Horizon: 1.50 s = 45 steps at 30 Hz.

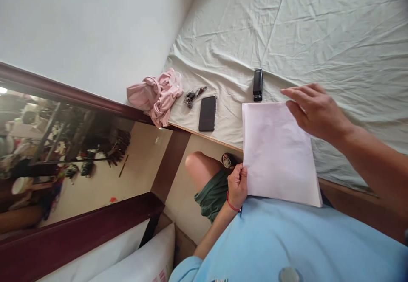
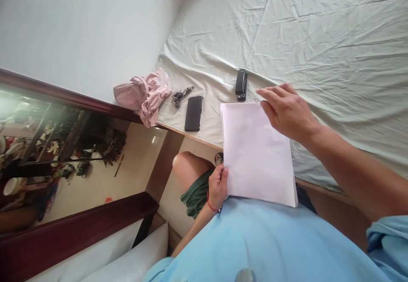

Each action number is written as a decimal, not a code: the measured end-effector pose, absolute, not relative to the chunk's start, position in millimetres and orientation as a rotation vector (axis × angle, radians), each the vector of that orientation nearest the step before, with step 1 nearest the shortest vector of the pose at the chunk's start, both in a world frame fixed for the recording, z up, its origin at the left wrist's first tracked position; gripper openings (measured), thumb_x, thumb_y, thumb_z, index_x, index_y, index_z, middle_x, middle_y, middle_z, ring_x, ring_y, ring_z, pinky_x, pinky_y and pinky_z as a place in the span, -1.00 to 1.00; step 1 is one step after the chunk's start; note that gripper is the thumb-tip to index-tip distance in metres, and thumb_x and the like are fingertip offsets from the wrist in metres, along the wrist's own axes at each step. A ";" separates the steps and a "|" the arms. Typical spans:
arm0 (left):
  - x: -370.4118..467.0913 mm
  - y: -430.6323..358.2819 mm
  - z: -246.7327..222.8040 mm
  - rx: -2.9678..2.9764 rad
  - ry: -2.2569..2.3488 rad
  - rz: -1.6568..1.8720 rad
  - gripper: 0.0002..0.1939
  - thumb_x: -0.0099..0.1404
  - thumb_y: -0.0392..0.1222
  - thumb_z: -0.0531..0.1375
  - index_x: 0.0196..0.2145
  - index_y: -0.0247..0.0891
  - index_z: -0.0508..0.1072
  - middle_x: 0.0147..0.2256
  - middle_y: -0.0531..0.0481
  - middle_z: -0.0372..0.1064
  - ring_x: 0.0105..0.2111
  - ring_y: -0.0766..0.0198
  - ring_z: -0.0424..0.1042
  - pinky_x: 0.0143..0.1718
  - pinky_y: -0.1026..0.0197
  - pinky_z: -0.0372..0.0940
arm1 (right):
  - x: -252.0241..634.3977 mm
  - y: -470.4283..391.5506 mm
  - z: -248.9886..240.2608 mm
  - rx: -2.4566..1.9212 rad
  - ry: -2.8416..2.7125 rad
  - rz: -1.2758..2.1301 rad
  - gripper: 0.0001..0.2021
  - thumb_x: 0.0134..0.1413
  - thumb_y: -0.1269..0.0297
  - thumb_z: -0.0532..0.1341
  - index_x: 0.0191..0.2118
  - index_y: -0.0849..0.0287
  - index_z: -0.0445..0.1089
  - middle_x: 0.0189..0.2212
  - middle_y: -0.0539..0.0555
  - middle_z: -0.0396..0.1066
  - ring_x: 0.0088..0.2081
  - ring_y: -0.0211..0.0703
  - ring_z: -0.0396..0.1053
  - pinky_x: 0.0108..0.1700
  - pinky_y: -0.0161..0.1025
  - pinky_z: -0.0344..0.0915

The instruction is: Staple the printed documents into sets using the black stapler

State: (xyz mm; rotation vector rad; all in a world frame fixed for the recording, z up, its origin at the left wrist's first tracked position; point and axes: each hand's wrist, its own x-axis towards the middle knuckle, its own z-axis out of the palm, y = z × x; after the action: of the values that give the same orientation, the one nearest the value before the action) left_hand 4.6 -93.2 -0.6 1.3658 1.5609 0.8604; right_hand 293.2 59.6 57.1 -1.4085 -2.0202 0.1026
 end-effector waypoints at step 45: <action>39.9 35.1 31.6 0.871 1.224 0.957 -0.30 0.08 0.44 0.42 -0.26 -0.34 0.57 -0.48 -0.01 0.49 -0.40 0.22 0.50 -0.41 0.23 0.35 | 244.3 95.0 62.1 -1.143 -2.304 0.237 -0.61 0.49 0.23 -0.01 -0.05 0.14 0.59 -0.05 0.23 0.58 0.05 0.12 0.40 0.22 0.12 0.15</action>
State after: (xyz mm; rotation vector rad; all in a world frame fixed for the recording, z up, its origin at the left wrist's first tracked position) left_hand 39.9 35.1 31.6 0.8712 1.2238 0.9572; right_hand 244.3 95.0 62.1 -1.1435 -2.3039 0.2372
